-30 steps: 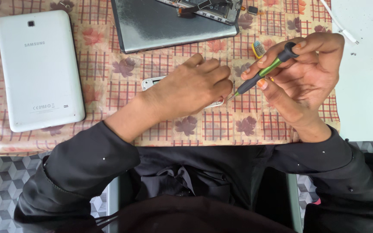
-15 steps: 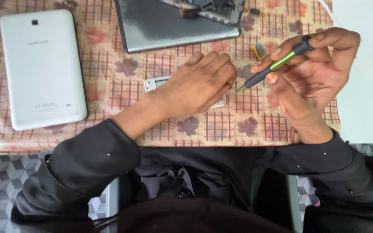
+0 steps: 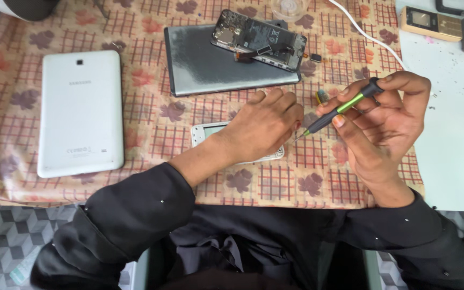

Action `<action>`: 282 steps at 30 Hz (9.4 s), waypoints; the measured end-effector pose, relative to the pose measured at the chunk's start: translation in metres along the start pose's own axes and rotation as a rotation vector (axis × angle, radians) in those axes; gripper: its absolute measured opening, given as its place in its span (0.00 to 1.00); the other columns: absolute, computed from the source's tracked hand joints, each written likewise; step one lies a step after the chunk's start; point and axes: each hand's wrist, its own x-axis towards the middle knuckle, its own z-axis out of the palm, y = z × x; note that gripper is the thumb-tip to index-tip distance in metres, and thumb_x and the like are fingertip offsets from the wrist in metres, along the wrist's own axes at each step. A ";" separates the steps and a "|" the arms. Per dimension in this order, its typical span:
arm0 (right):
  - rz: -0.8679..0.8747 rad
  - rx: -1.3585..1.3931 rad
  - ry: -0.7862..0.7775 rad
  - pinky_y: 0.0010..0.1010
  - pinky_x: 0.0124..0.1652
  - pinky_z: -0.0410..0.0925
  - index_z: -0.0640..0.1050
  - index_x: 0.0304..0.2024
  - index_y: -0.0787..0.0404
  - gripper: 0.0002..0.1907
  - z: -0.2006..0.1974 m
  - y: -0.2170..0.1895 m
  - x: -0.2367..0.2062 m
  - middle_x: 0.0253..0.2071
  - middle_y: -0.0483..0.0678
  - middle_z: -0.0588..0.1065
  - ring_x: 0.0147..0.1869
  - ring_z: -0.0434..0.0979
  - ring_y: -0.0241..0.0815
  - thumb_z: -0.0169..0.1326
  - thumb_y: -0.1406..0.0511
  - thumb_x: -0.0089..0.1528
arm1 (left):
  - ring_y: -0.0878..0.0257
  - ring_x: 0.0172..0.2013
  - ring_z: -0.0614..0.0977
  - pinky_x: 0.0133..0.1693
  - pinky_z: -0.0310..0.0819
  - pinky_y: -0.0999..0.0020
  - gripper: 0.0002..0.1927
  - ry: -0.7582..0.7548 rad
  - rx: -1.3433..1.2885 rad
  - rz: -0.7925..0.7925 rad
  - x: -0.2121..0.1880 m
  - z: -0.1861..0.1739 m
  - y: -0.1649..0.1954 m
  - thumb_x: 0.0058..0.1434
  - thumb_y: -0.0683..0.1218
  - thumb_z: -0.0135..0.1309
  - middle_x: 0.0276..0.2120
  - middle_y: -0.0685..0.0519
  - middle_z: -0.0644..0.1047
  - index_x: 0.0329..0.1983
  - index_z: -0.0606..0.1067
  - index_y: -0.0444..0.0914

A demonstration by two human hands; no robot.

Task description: The person disassembles a white Samsung smartphone, removes the back cover and internal components, and uses a screwdriver and toothbrush to clean the motherboard and frame. The person then reassembles the phone by placing the components back into the frame and securing the back cover.

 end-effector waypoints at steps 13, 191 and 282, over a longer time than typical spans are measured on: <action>-0.125 0.074 -0.174 0.41 0.53 0.83 0.63 0.61 0.62 0.27 -0.003 0.019 -0.006 0.49 0.56 0.76 0.53 0.83 0.46 0.56 0.80 0.64 | 0.49 0.58 0.75 0.56 0.70 0.51 0.17 -0.072 -0.299 -0.094 -0.001 -0.021 -0.009 0.65 0.42 0.52 0.51 0.48 0.74 0.58 0.72 0.39; -0.044 0.069 -0.510 0.34 0.56 0.79 0.57 0.63 0.56 0.33 0.062 0.008 -0.002 0.54 0.58 0.71 0.57 0.80 0.47 0.54 0.85 0.64 | 0.54 0.49 0.80 0.49 0.72 0.56 0.30 -0.440 -0.213 -0.332 -0.014 -0.082 -0.028 0.44 0.41 0.69 0.42 0.53 0.78 0.53 0.76 0.42; 0.415 -0.826 -0.787 0.25 0.23 0.64 0.82 0.44 0.53 0.07 0.022 -0.007 0.025 0.44 0.44 0.81 0.24 0.74 0.36 0.56 0.63 0.65 | 0.54 0.59 0.76 0.59 0.69 0.54 0.15 -0.023 0.150 -0.453 -0.135 -0.104 0.032 0.58 0.52 0.62 0.54 0.54 0.80 0.45 0.83 0.40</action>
